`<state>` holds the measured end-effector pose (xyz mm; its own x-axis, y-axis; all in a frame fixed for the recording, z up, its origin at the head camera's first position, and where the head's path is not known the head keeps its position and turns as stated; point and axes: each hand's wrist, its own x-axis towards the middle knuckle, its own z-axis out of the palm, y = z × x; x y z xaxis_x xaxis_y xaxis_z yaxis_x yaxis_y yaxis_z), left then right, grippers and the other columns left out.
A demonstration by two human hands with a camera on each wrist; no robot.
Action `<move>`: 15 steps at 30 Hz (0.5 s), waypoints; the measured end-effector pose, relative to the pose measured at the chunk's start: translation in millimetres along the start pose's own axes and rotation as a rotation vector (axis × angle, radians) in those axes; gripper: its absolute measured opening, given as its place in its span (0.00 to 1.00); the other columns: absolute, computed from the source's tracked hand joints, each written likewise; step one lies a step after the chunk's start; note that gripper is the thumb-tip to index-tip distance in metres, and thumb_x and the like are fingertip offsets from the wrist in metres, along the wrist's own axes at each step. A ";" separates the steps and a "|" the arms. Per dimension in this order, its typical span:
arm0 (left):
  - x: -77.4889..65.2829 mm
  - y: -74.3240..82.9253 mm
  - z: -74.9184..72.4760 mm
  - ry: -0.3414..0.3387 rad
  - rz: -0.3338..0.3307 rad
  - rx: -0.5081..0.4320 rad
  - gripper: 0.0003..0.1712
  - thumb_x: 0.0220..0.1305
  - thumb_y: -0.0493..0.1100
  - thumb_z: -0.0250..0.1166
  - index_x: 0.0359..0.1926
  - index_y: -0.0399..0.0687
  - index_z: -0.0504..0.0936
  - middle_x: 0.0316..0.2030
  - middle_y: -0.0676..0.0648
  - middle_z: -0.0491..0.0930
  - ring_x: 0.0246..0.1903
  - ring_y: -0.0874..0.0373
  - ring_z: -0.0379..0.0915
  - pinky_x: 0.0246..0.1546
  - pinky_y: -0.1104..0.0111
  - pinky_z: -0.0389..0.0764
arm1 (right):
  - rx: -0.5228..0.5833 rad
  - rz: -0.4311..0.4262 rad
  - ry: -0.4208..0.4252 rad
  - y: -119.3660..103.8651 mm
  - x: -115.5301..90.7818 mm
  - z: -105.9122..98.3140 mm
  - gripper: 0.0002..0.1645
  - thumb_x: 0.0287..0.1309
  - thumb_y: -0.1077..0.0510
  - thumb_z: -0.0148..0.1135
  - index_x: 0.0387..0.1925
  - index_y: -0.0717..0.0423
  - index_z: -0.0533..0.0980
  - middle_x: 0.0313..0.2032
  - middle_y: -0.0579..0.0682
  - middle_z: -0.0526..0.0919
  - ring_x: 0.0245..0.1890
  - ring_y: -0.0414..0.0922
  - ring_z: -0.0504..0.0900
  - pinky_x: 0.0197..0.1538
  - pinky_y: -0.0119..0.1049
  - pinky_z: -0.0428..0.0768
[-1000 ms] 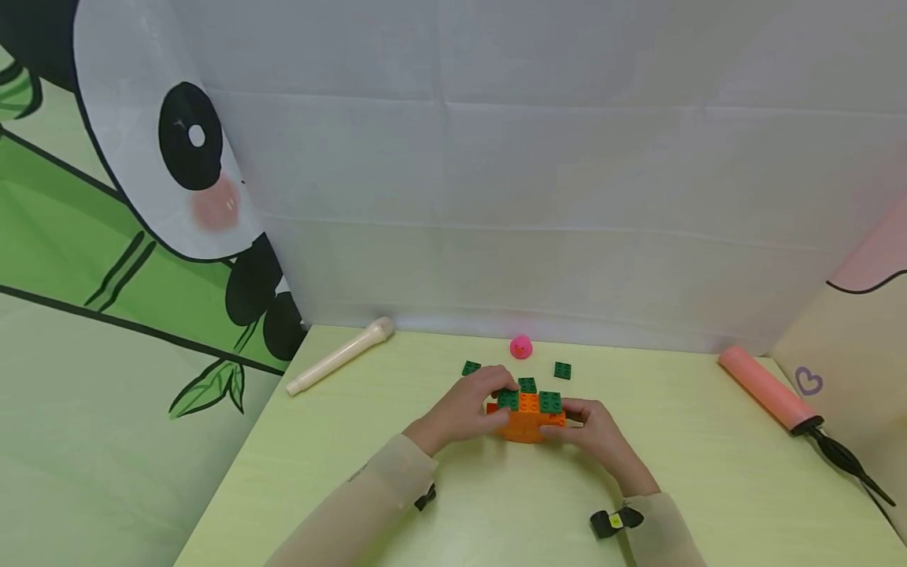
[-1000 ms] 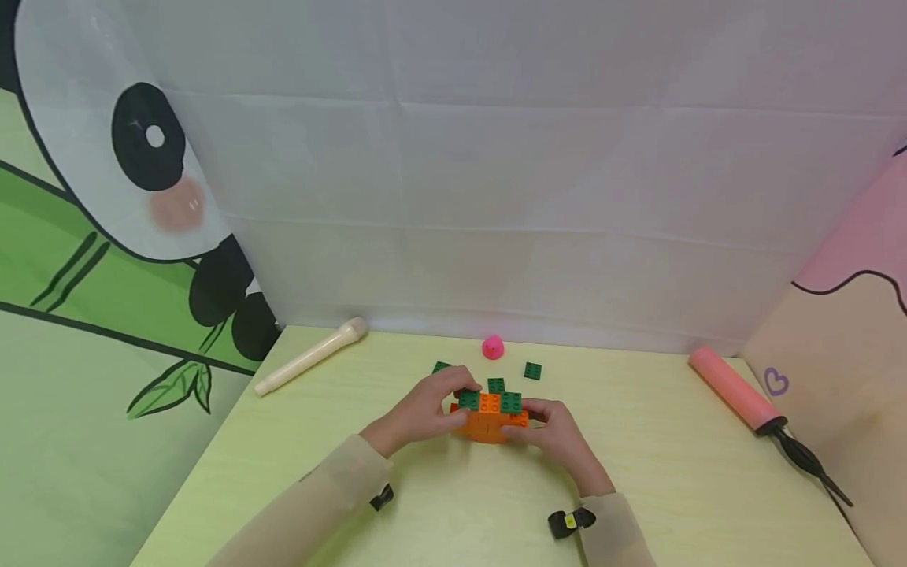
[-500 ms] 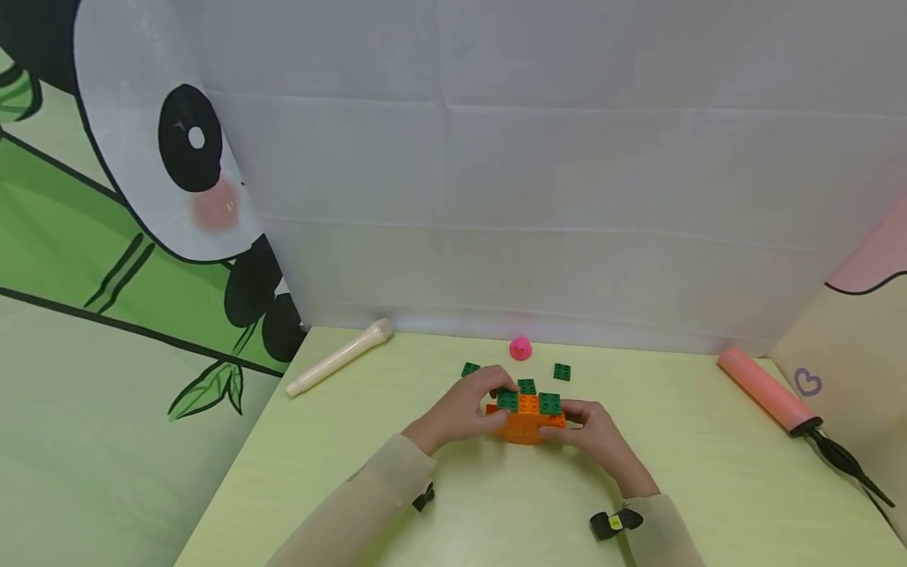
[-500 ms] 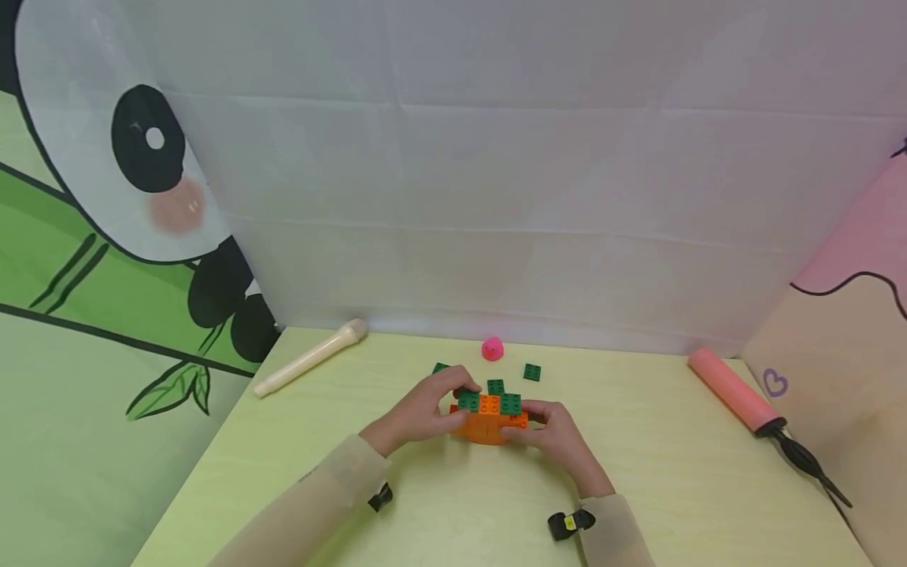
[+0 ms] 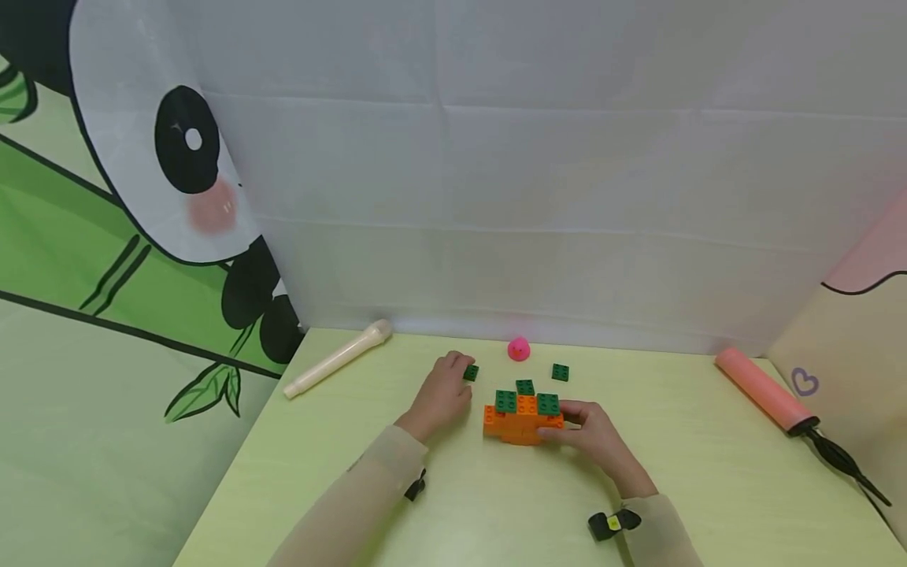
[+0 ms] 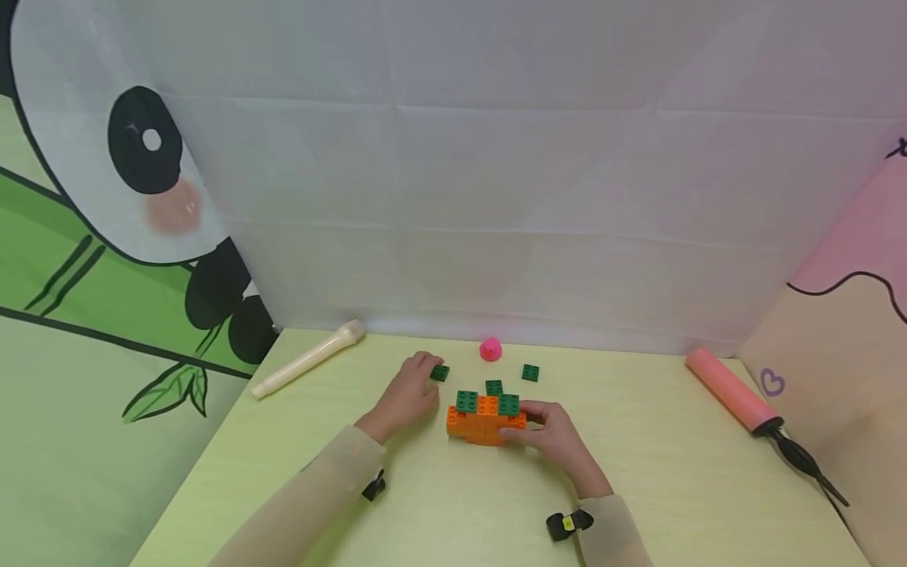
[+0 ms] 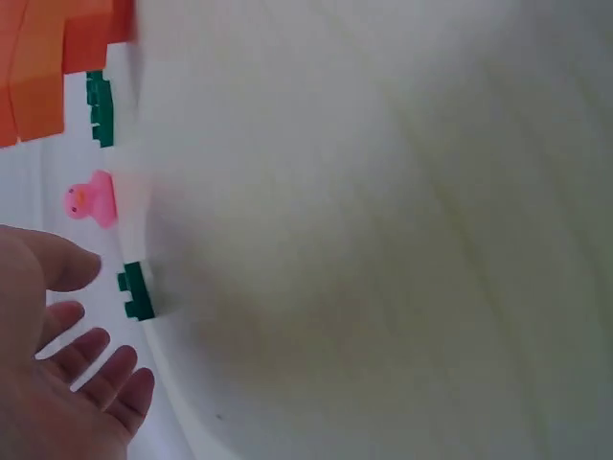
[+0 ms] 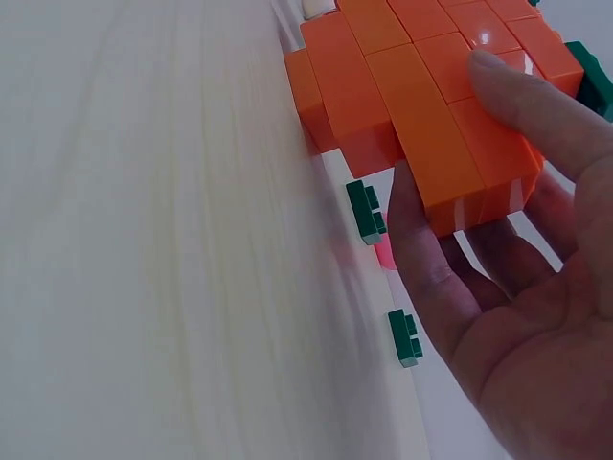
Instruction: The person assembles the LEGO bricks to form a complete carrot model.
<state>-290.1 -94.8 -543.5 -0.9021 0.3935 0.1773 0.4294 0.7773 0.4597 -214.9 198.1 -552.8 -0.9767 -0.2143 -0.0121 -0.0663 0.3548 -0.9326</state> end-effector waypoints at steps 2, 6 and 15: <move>-0.5 -7.9 2.9 -0.020 -0.020 0.037 0.31 0.69 0.34 0.61 0.73 0.39 0.69 0.69 0.41 0.69 0.65 0.44 0.67 0.67 0.54 0.70 | 0.002 -0.004 -0.002 0.0 -0.1 0.4 0.27 0.58 0.54 0.80 0.56 0.61 0.85 0.51 0.52 0.88 0.58 0.56 0.82 0.62 0.56 0.78; -3.7 -14.0 4.5 -0.065 0.006 0.084 0.34 0.69 0.33 0.58 0.75 0.39 0.68 0.74 0.41 0.66 0.69 0.42 0.64 0.70 0.52 0.67 | 0.002 -0.003 -0.001 -0.8 -0.4 0.8 0.27 0.57 0.54 0.80 0.55 0.61 0.85 0.51 0.52 0.88 0.59 0.56 0.82 0.62 0.56 0.78; -2.3 -11.4 5.9 -0.023 0.024 0.157 0.18 0.67 0.35 0.65 0.57 0.42 0.83 0.56 0.45 0.78 0.53 0.47 0.73 0.58 0.55 0.76 | -0.002 0.017 0.014 -2.1 -1.4 0.6 0.28 0.57 0.53 0.80 0.56 0.60 0.85 0.52 0.51 0.88 0.59 0.56 0.81 0.63 0.56 0.78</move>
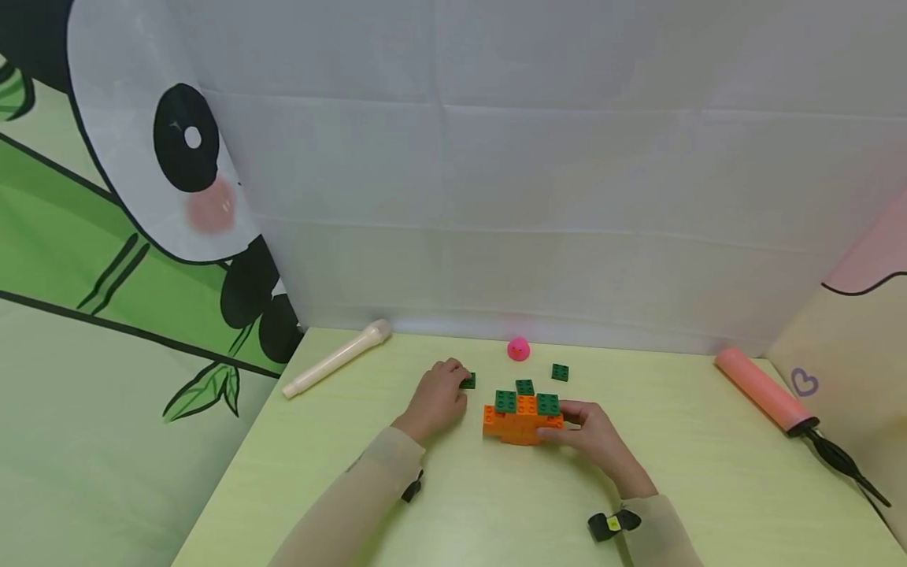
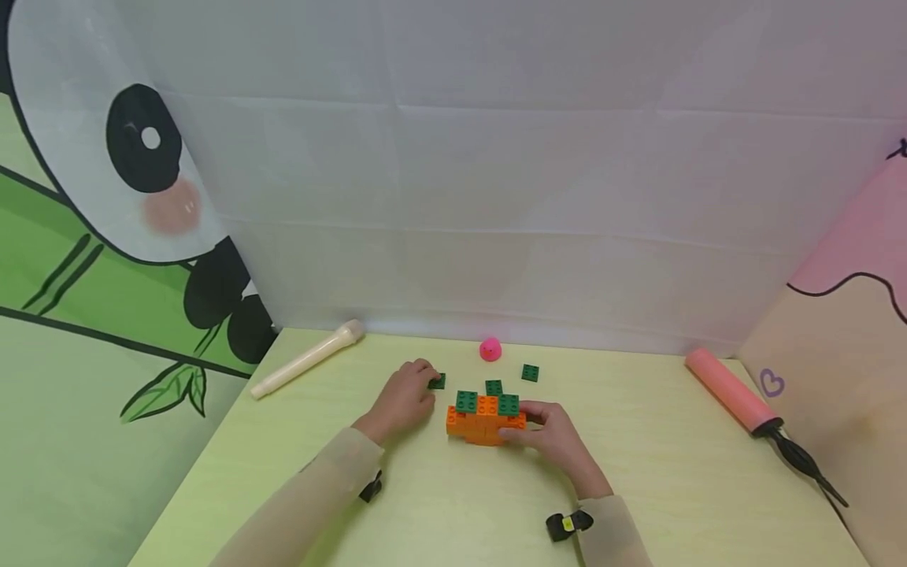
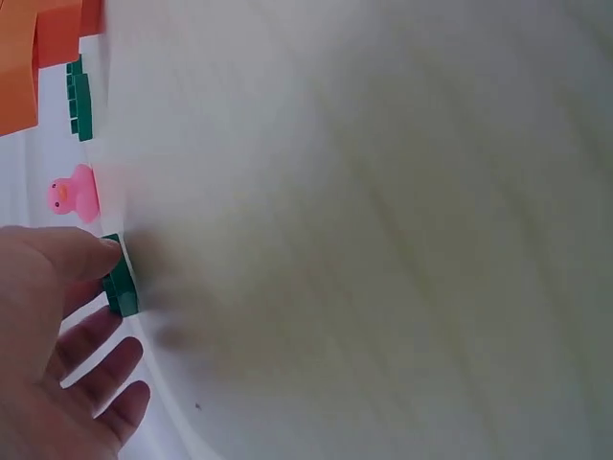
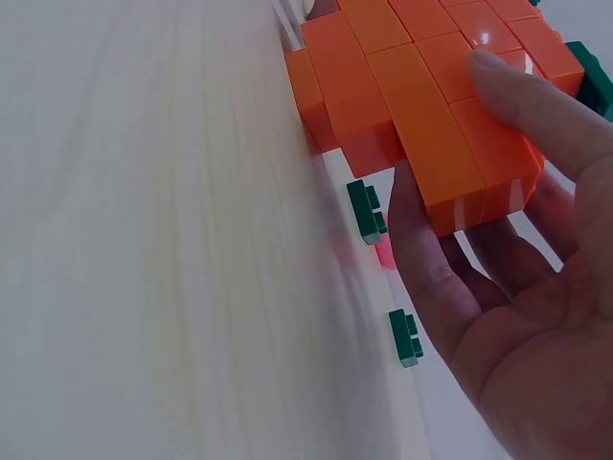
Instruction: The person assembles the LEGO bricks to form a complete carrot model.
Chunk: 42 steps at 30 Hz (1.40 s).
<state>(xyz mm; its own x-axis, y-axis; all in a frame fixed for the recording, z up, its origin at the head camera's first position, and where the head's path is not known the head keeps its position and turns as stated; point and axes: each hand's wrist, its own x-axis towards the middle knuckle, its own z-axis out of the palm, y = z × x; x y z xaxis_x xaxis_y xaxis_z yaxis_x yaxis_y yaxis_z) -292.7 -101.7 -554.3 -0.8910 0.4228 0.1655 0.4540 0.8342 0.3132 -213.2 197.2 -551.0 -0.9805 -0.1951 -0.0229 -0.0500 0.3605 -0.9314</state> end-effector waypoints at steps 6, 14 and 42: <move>2.2 0.6 -1.1 0.055 -0.034 -0.011 0.17 0.62 0.39 0.75 0.50 0.44 0.84 0.46 0.47 0.79 0.45 0.50 0.74 0.51 0.57 0.78 | 0.008 -0.001 -0.002 1.9 1.2 -0.1 0.28 0.57 0.53 0.80 0.56 0.60 0.85 0.52 0.51 0.88 0.59 0.55 0.81 0.63 0.55 0.78; 0.1 2.3 -1.0 0.028 -0.054 -0.005 0.24 0.65 0.43 0.75 0.60 0.40 0.82 0.51 0.44 0.80 0.48 0.47 0.75 0.53 0.56 0.79 | 0.011 -0.006 -0.005 2.2 0.6 0.1 0.28 0.57 0.53 0.80 0.57 0.60 0.84 0.51 0.51 0.88 0.59 0.55 0.82 0.63 0.55 0.78; -1.3 0.6 -0.8 0.093 -0.040 -0.204 0.18 0.65 0.40 0.70 0.55 0.40 0.84 0.46 0.48 0.78 0.47 0.52 0.74 0.54 0.57 0.79 | 0.009 -0.017 -0.007 3.3 1.1 -1.3 0.28 0.58 0.53 0.80 0.57 0.60 0.84 0.53 0.52 0.88 0.61 0.58 0.80 0.64 0.57 0.76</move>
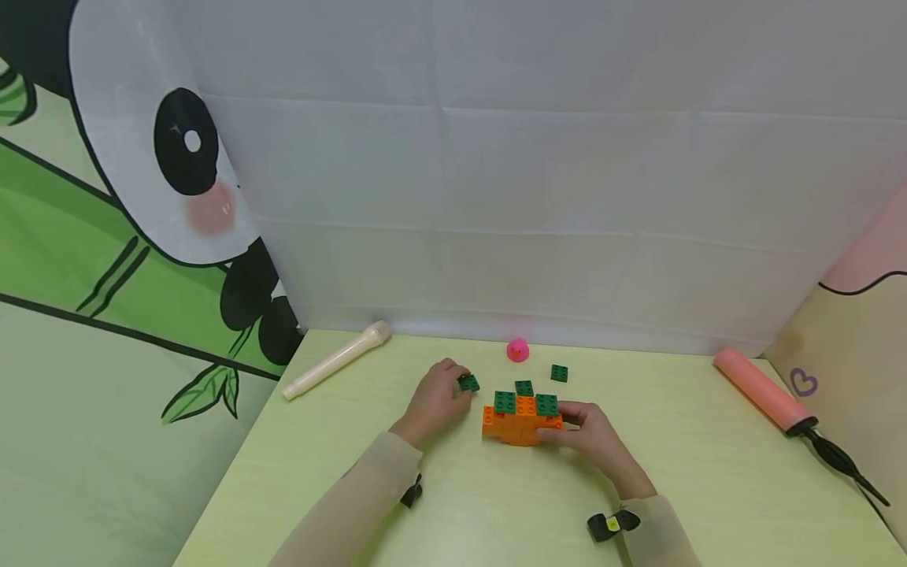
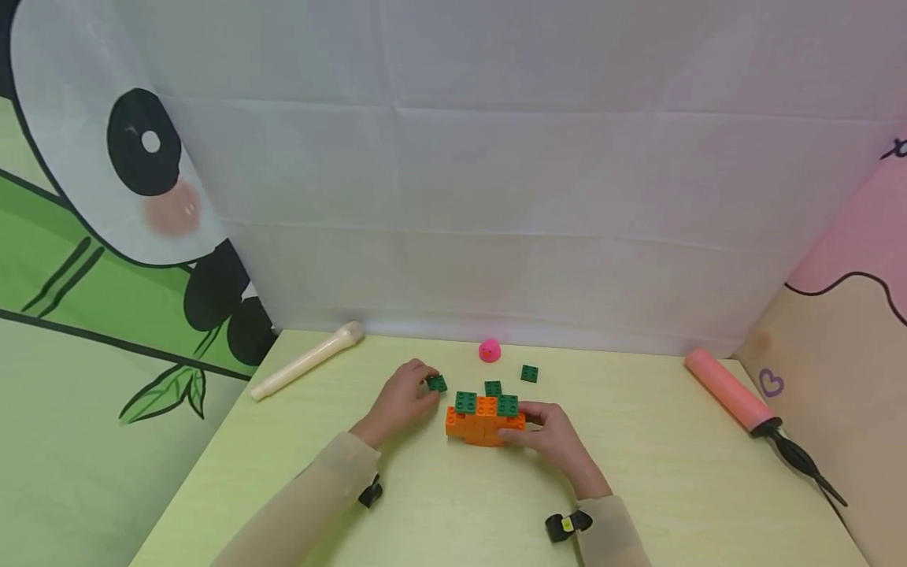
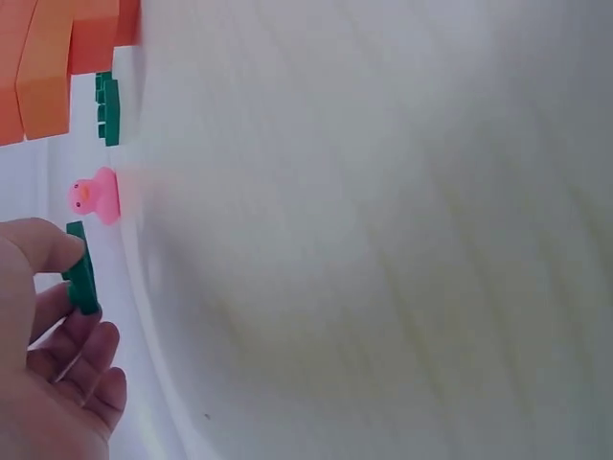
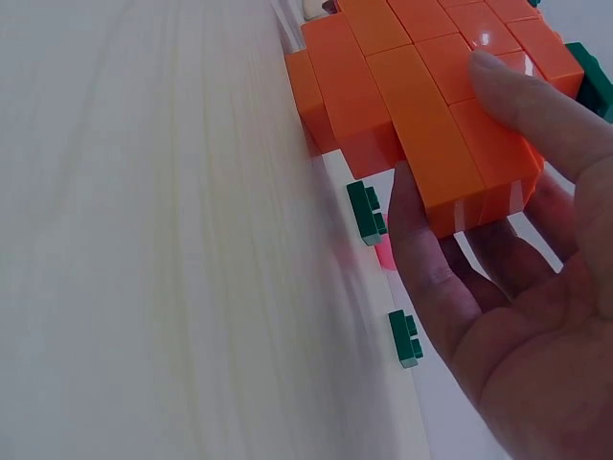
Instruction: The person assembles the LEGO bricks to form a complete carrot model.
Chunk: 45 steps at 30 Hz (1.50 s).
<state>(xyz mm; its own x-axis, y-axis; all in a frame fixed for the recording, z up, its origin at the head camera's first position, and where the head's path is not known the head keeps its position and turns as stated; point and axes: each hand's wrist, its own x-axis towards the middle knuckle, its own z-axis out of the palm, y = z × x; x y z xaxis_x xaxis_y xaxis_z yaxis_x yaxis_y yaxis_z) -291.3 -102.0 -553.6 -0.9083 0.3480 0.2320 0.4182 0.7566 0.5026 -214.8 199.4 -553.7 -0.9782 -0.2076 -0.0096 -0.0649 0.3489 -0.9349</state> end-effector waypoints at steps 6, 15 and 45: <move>2.6 5.2 -3.2 0.014 0.056 -0.062 0.16 0.67 0.43 0.68 0.54 0.44 0.84 0.45 0.52 0.76 0.45 0.55 0.72 0.50 0.60 0.79 | -0.010 0.000 0.002 -1.0 1.1 -0.7 0.28 0.57 0.53 0.80 0.57 0.60 0.84 0.53 0.52 0.88 0.61 0.59 0.80 0.64 0.59 0.76; 5.3 24.2 -11.6 0.039 0.084 -0.198 0.13 0.71 0.44 0.67 0.55 0.49 0.84 0.47 0.55 0.77 0.47 0.55 0.74 0.50 0.62 0.79 | -0.013 0.000 -0.001 -1.1 4.3 -2.1 0.28 0.57 0.52 0.80 0.56 0.60 0.85 0.52 0.52 0.88 0.61 0.58 0.80 0.64 0.59 0.76; 4.6 77.5 -23.1 0.030 0.327 -0.296 0.16 0.71 0.42 0.65 0.57 0.49 0.83 0.52 0.54 0.77 0.51 0.53 0.74 0.55 0.59 0.80 | -0.011 -0.012 -0.018 -1.1 12.3 -8.8 0.26 0.58 0.53 0.80 0.55 0.59 0.85 0.51 0.50 0.88 0.61 0.57 0.80 0.64 0.60 0.75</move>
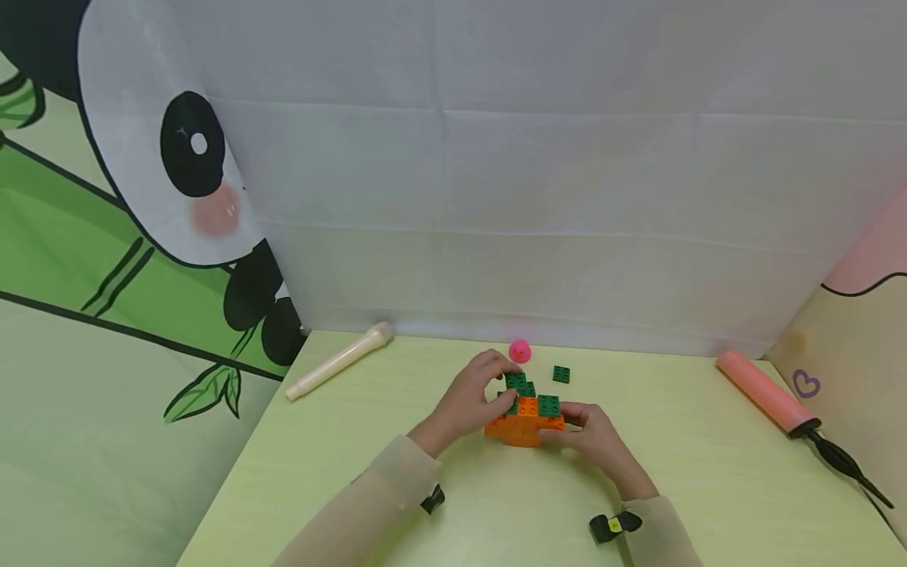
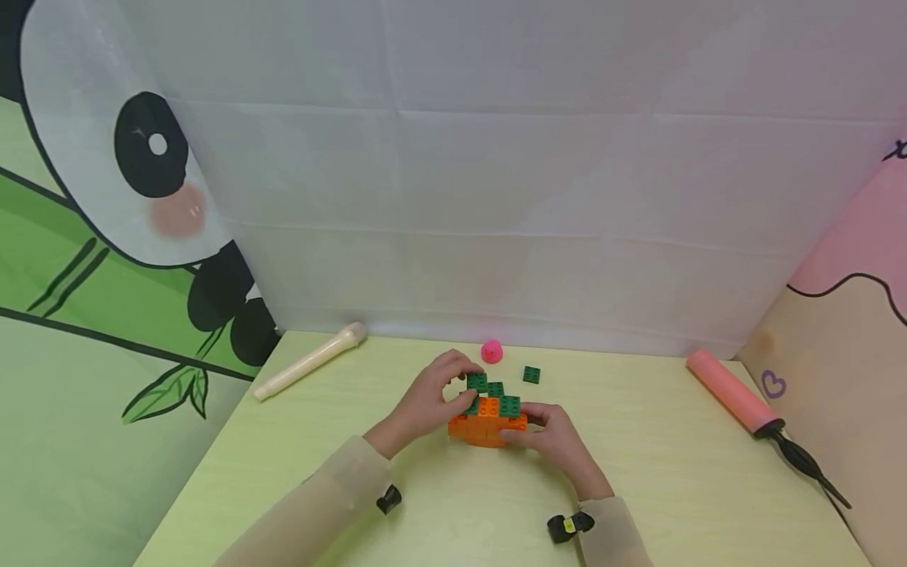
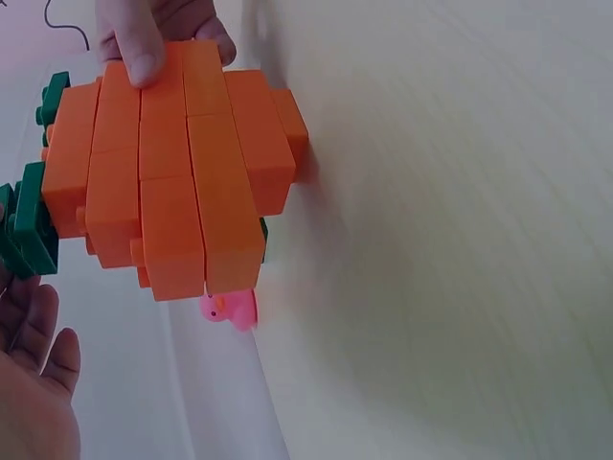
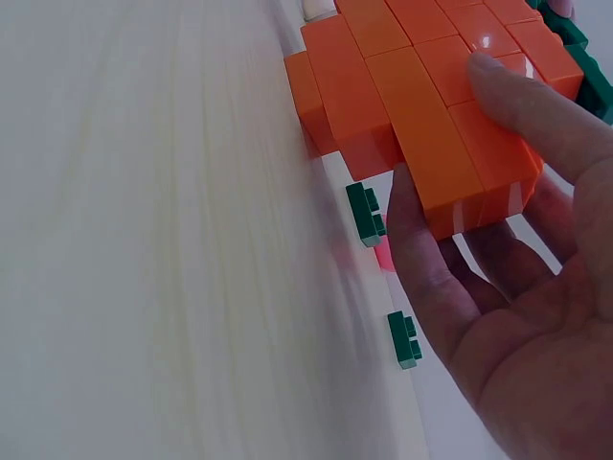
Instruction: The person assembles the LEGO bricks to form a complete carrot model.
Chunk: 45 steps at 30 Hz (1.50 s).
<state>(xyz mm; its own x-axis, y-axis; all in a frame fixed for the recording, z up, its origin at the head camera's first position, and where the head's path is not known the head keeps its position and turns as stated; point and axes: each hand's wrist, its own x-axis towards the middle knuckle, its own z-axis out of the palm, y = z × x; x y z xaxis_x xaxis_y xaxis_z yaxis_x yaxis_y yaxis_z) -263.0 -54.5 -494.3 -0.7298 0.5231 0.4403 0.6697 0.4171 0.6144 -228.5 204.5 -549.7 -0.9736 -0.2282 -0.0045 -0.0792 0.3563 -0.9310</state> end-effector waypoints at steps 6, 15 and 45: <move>-0.8 5.8 3.4 -0.041 0.033 0.022 0.16 0.69 0.41 0.67 0.56 0.49 0.83 0.52 0.53 0.77 0.54 0.54 0.73 0.58 0.64 0.78 | 0.008 -0.022 -0.004 0.9 0.2 -0.3 0.24 0.58 0.54 0.79 0.54 0.59 0.86 0.49 0.50 0.89 0.60 0.57 0.81 0.64 0.60 0.75; -1.9 11.6 9.3 -0.089 0.035 0.052 0.15 0.69 0.42 0.68 0.55 0.50 0.84 0.51 0.53 0.77 0.53 0.59 0.70 0.56 0.69 0.78 | 0.009 -0.030 -0.003 2.2 -0.2 -1.0 0.23 0.58 0.54 0.79 0.53 0.58 0.86 0.50 0.50 0.88 0.60 0.58 0.80 0.63 0.60 0.76; -5.7 8.9 15.6 -0.116 0.051 0.086 0.15 0.69 0.44 0.69 0.55 0.51 0.84 0.51 0.55 0.81 0.51 0.59 0.71 0.55 0.70 0.77 | 0.002 -0.060 -0.028 0.8 -2.1 -1.5 0.23 0.59 0.54 0.79 0.54 0.57 0.86 0.49 0.49 0.89 0.60 0.55 0.80 0.62 0.54 0.77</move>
<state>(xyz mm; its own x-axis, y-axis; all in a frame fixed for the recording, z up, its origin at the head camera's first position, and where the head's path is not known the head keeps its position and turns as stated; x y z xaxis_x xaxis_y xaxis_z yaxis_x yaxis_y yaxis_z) -250.8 -42.2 -501.5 -0.6774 0.6252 0.3877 0.7181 0.4474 0.5331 -226.9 206.6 -549.8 -0.9607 -0.2747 0.0410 -0.1368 0.3394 -0.9306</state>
